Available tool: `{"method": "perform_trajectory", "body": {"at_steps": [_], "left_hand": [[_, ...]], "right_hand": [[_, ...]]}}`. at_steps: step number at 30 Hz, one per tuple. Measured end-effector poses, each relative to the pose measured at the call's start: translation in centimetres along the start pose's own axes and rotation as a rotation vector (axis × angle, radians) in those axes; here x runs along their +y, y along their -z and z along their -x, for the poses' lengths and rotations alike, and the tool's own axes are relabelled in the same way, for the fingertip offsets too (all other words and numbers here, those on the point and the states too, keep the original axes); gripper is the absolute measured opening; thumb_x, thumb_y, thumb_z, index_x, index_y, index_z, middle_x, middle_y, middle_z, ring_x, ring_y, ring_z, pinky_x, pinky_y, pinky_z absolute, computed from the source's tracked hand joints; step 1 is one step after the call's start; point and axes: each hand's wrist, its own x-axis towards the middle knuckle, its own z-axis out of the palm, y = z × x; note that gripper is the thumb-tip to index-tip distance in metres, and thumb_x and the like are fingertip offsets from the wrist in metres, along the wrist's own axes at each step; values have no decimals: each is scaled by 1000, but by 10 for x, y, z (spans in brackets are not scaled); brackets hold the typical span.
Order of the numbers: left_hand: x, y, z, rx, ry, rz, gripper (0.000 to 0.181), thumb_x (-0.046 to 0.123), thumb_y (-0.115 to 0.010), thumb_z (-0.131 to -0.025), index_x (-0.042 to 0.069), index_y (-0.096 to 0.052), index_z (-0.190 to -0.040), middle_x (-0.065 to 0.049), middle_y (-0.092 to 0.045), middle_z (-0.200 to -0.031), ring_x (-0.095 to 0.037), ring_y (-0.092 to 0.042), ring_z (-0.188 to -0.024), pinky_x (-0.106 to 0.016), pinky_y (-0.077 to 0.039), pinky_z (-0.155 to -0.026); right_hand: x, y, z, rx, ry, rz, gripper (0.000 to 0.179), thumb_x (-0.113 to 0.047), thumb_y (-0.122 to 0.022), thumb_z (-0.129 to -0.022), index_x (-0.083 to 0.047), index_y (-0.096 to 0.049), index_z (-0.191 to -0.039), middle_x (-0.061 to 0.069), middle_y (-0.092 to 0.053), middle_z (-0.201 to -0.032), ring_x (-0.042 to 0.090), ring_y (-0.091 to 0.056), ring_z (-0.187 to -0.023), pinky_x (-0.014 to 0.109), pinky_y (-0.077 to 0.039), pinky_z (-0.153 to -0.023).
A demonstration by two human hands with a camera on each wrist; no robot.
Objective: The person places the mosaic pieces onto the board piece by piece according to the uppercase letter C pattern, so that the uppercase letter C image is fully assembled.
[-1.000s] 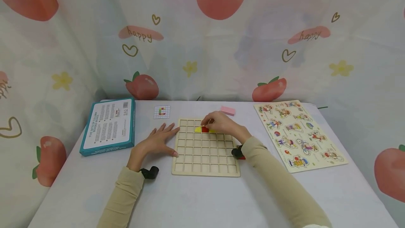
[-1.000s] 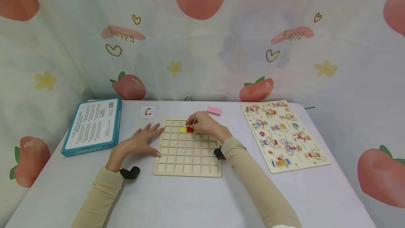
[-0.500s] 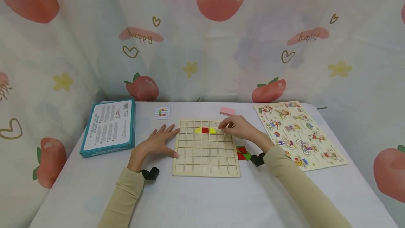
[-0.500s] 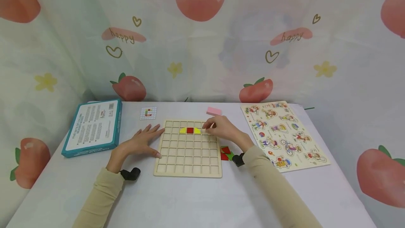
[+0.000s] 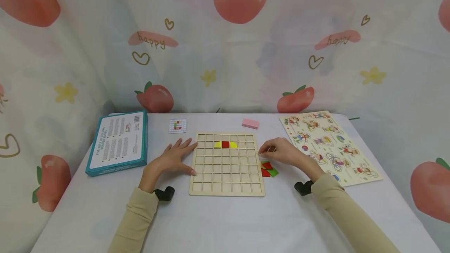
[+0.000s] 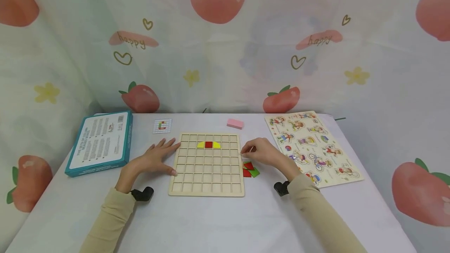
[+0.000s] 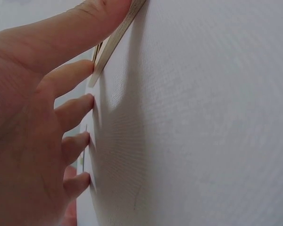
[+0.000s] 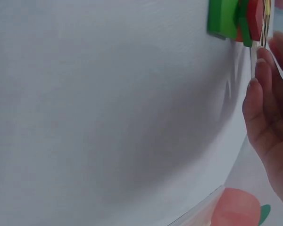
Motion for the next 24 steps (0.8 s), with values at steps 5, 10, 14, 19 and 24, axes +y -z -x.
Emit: {"method": "perform_trajectory", "body": {"at_steps": [5, 10, 14, 19, 24], "left_hand": [[-1, 0, 0, 0, 1, -3, 105, 43, -88, -78, 17, -31, -163, -12, -16, -173, -41, 0, -160, -66, 0, -126], [-1, 1, 2, -7, -6, 3, 104, 41, -88, -79, 17, -32, -163, -12, -16, -173, -41, 0, -160, -66, 1, -126], [-1, 1, 1, -8, -13, -5, 104, 43, -87, -79, 17, -32, -163, -14, -16, -173, -42, -1, -160, -67, 0, -125], [-1, 1, 0, -7, -14, -3, 105, 44, -87, -79, 16, -31, -163, -14, -16, -173, -42, -1, -160, -67, 0, -125], [0, 0, 0, -1, -13, -4, 105, 43, -88, -78, 17, -32, -163, -14, -17, -172, -42, -1, -160, -67, 0, -125]], "right_hand": [[1, -1, 7, -72, -23, -24, 10, -15, -75, -93, -10, -79, -101, 0, -76, -96, 13, -58, -82, 25, -50, -73], [2, -3, 12, -105, -50, -34, 14, -18, -78, -91, -11, -79, -102, -2, -73, -94, 14, -58, -84, 26, -51, -75], [3, -4, 14, -112, -72, -31, 18, -20, -81, -88, -12, -78, -104, -4, -70, -91, 15, -57, -84, 26, -51, -74], [4, -6, 16, -89, -77, -26, 18, -21, -82, -88, -13, -75, -102, -3, -67, -90, 15, -56, -84, 26, -50, -73], [4, -6, 16, -20, -82, -36, 13, -18, -80, -90, -12, -71, -97, -2, -67, -87, 14, -58, -81, 24, -50, -72]]}}
